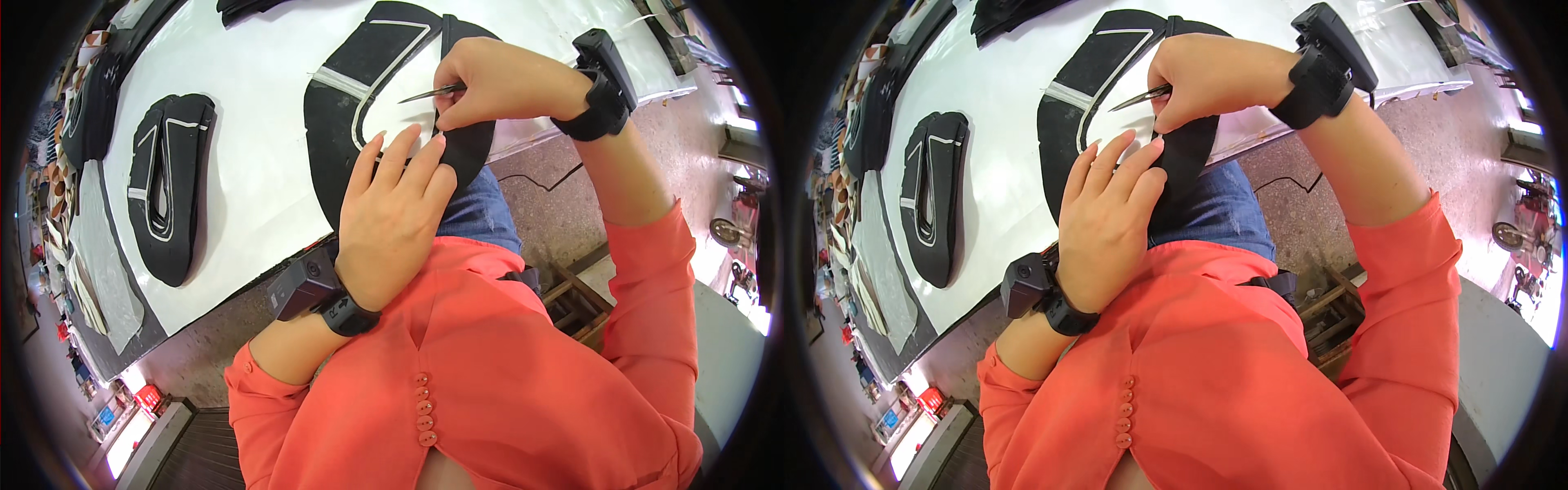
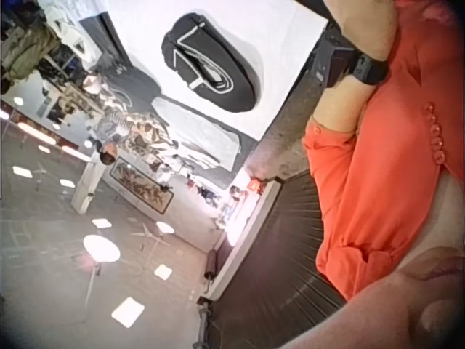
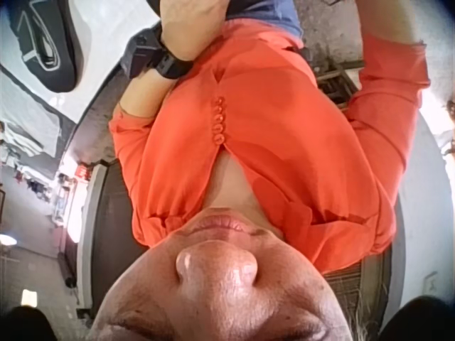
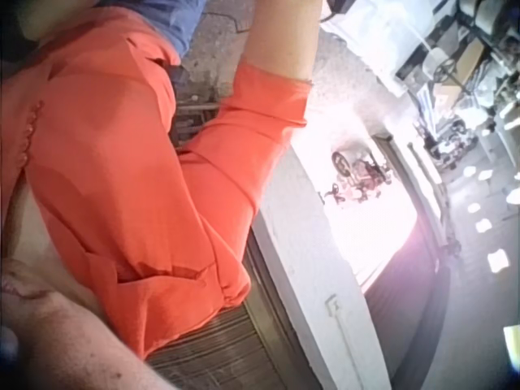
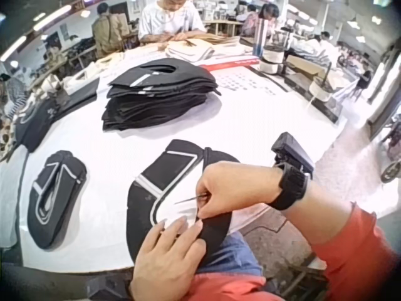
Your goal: The person is using small scissors to trim the excess material from black shoe upper components.
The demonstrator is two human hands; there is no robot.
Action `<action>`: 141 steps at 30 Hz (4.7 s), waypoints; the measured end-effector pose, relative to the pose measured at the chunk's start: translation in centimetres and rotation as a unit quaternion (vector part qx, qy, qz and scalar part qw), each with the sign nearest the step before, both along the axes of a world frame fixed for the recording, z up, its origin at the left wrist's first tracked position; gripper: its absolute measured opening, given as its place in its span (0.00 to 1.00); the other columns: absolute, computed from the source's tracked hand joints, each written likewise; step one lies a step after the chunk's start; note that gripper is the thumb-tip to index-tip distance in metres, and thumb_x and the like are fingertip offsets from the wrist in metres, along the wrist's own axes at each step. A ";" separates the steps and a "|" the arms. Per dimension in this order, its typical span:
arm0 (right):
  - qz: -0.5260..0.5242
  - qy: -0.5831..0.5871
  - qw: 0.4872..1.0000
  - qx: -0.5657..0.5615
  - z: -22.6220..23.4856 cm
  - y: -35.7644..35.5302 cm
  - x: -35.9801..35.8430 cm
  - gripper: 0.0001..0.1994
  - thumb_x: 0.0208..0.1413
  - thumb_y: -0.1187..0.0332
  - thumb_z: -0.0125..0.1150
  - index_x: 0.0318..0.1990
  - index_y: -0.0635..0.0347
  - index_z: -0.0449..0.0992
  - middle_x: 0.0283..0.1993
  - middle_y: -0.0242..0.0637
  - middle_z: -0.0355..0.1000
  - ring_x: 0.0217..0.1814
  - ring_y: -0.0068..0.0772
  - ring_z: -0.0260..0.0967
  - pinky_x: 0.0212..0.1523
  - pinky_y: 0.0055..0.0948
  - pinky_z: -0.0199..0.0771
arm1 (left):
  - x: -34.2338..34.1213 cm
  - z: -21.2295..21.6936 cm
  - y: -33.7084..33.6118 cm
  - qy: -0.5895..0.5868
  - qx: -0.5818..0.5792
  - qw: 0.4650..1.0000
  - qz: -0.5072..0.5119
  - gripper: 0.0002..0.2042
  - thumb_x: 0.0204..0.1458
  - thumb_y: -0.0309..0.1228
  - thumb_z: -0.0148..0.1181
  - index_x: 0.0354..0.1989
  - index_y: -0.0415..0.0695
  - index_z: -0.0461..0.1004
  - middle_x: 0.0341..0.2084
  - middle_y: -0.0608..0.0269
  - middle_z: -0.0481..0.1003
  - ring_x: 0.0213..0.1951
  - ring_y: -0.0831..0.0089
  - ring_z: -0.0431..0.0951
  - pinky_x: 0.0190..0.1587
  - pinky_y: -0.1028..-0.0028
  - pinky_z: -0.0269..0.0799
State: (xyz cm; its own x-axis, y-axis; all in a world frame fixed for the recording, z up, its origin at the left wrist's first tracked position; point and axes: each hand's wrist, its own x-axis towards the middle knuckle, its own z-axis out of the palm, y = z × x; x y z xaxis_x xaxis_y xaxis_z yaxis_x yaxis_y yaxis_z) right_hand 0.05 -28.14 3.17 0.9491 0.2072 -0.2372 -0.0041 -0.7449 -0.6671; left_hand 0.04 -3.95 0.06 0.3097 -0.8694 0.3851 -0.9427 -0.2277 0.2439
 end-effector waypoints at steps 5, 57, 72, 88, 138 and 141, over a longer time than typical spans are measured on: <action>0.018 -0.011 1.000 -0.017 1.2 -1.1 0.7 0.14 0.46 0.64 0.70 0.26 0.68 0.76 0.19 0.36 0.68 0.23 0.25 0.65 0.28 0.29 0.67 | -0.1 0.3 -0.1 0.009 0.012 1.000 -0.003 0.07 0.53 0.25 0.57 0.40 0.42 0.75 0.54 0.59 0.77 0.60 0.56 0.73 0.66 0.52 0.65; -0.043 0.057 0.995 0.066 1.1 -2.4 -1.2 0.11 0.50 0.65 0.68 0.26 0.65 0.77 0.20 0.26 0.65 0.25 0.18 0.60 0.28 0.25 0.62 | 0.9 0.5 -0.4 -0.002 0.027 0.999 -0.021 0.10 0.53 0.27 0.56 0.43 0.41 0.76 0.55 0.56 0.76 0.60 0.56 0.73 0.66 0.55 0.64; -0.122 0.016 0.992 -0.003 0.0 -2.5 -0.5 0.13 0.48 0.62 0.69 0.25 0.65 0.76 0.20 0.24 0.63 0.25 0.17 0.59 0.28 0.24 0.62 | 0.8 0.5 -0.6 -0.010 0.019 1.000 -0.022 0.09 0.53 0.26 0.57 0.42 0.41 0.75 0.54 0.55 0.77 0.60 0.56 0.73 0.66 0.56 0.66; -0.107 0.017 0.994 0.023 0.7 -1.5 -1.9 0.14 0.47 0.62 0.67 0.26 0.67 0.78 0.19 0.38 0.68 0.23 0.27 0.66 0.29 0.31 0.68 | 1.6 0.9 -0.7 0.009 0.001 1.000 -0.028 0.08 0.51 0.26 0.58 0.40 0.42 0.76 0.48 0.59 0.78 0.57 0.57 0.74 0.62 0.56 0.69; -0.055 -0.286 0.925 -0.244 -0.5 0.1 -9.4 0.07 0.46 0.73 0.65 0.35 0.51 0.78 0.34 0.33 0.72 0.31 0.43 0.76 0.32 0.38 0.75 | 5.5 0.5 -4.5 0.088 0.000 0.991 -0.101 0.16 0.50 0.21 0.62 0.48 0.43 0.73 0.50 0.61 0.77 0.58 0.56 0.74 0.62 0.59 0.68; -0.047 -0.273 0.919 -0.279 -0.5 1.3 -9.8 0.08 0.45 0.74 0.65 0.35 0.54 0.79 0.35 0.34 0.72 0.31 0.44 0.76 0.33 0.38 0.76 | 5.4 0.4 -4.8 0.076 0.005 0.992 -0.103 0.18 0.49 0.21 0.61 0.50 0.45 0.75 0.51 0.61 0.76 0.57 0.56 0.73 0.62 0.59 0.68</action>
